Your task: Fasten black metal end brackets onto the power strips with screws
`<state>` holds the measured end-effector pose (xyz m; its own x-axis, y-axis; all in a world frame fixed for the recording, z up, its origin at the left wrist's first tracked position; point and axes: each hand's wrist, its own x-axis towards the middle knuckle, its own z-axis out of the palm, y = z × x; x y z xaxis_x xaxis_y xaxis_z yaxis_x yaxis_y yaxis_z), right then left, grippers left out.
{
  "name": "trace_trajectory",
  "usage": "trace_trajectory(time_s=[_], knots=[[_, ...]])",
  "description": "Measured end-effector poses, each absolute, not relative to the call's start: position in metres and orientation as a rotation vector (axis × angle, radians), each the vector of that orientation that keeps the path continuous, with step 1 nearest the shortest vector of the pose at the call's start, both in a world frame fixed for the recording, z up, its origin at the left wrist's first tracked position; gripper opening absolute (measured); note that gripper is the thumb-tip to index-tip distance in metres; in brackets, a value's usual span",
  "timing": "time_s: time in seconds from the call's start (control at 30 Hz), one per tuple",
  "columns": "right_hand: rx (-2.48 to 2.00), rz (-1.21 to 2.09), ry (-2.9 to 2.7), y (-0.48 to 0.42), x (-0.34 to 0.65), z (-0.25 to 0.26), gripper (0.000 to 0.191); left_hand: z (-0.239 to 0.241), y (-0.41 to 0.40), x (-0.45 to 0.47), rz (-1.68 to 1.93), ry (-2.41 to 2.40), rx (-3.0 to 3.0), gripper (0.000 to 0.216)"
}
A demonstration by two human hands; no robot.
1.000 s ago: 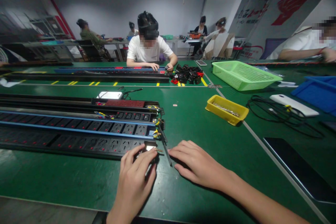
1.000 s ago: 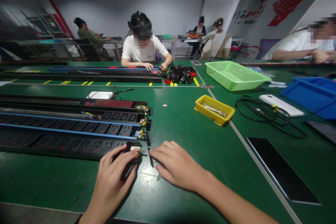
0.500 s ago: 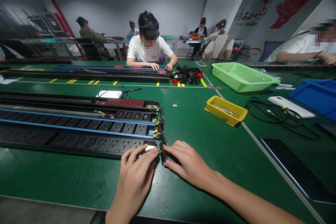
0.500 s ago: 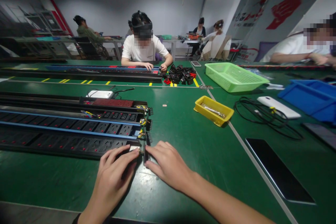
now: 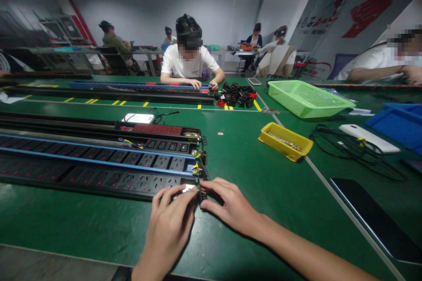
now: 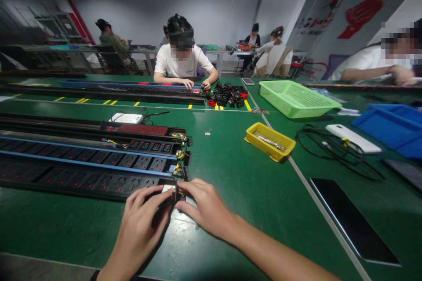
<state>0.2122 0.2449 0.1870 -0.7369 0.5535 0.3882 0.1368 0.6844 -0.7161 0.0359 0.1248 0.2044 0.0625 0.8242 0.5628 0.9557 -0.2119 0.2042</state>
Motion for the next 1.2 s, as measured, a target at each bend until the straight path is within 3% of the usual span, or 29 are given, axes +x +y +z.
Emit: trace_trajectory(time_s=[0.2, 0.57, 0.8, 1.2], knots=[[-0.595, 0.76, -2.256, 0.239, 0.201, 0.183, 0.032, 0.205, 0.125, 0.037, -0.898, -1.827, -2.084, 0.038], [-0.501, 0.788, -2.304, 0.245, 0.209, 0.185, 0.039, 0.203, 0.121, 0.04, -0.944, -1.864, -2.116, 0.047], [-0.481, 0.802, -2.31, 0.245, 0.213, 0.184, 0.036, 0.202, 0.115, 0.036, -1.221, -1.87, -2.014, 0.037], [-0.482, 0.814, -2.331, 0.246, 0.213, 0.186, 0.03, 0.2, 0.115, 0.034, -1.347, -1.784, -1.974, 0.03]])
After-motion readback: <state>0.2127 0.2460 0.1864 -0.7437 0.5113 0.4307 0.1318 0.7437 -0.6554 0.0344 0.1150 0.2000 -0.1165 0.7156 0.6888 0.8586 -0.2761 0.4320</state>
